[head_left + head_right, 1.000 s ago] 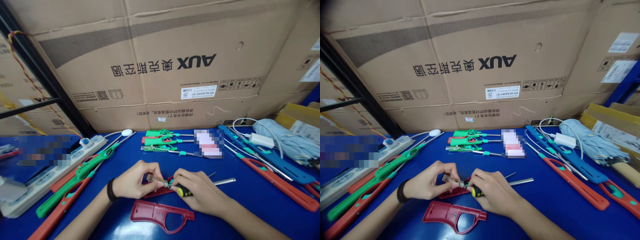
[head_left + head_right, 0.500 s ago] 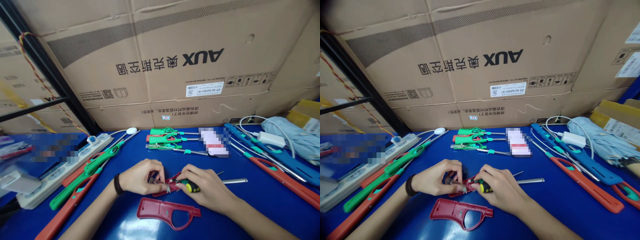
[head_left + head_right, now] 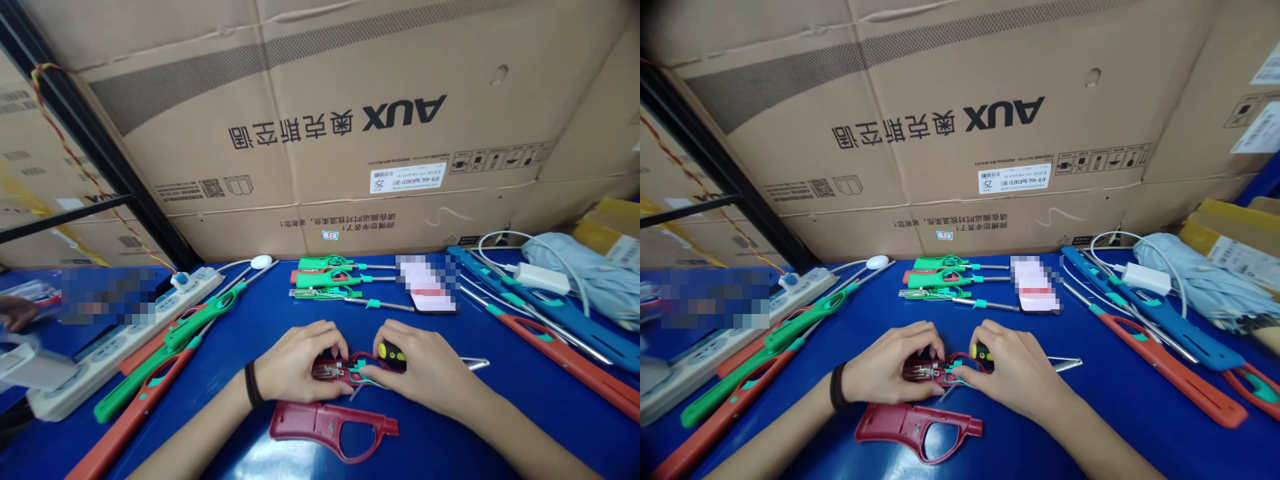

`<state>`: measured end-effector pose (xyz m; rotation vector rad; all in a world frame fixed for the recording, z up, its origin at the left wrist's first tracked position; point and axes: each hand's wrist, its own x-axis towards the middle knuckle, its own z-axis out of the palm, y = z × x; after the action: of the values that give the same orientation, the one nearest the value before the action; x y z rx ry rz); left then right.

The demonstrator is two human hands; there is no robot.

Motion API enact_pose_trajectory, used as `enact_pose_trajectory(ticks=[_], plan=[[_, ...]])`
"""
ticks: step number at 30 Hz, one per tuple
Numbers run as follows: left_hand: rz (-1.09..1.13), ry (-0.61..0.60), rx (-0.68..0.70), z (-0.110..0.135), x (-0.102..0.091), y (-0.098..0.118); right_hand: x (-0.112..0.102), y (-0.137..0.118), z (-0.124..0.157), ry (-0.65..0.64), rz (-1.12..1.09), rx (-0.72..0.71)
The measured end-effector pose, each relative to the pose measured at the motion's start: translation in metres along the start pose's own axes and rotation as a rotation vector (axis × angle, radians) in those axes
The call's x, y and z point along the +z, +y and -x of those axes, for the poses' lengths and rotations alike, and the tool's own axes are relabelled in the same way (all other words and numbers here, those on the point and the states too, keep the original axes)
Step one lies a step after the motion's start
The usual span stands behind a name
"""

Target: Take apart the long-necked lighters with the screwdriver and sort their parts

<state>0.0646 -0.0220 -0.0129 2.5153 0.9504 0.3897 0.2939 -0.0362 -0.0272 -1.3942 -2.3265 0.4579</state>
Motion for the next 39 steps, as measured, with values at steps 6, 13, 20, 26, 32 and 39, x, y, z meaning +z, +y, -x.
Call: enact_pose_trajectory(ticks=[6,13,20,26,32,39], plan=[[0.039,0.028,-0.013,-0.002,0.012,-0.007,0.000,-0.003,0.002,-0.094,-0.046,-0.077],[-0.114,-0.016,-0.014,-0.001,0.015,-0.003,0.002,-0.004,0.001,-0.081,-0.101,-0.100],[-0.026,0.075,0.030,-0.002,0.006,-0.007,-0.005,-0.003,0.000,0.007,-0.140,-0.100],[0.071,0.089,0.004,-0.004,0.014,-0.001,-0.003,0.000,-0.004,0.075,-0.103,-0.037],[0.000,0.120,-0.024,-0.006,0.020,0.001,0.003,0.001,-0.005,0.106,-0.022,0.015],[-0.205,0.184,0.046,-0.007,0.018,0.002,0.002,0.001,-0.006,0.207,-0.058,0.035]])
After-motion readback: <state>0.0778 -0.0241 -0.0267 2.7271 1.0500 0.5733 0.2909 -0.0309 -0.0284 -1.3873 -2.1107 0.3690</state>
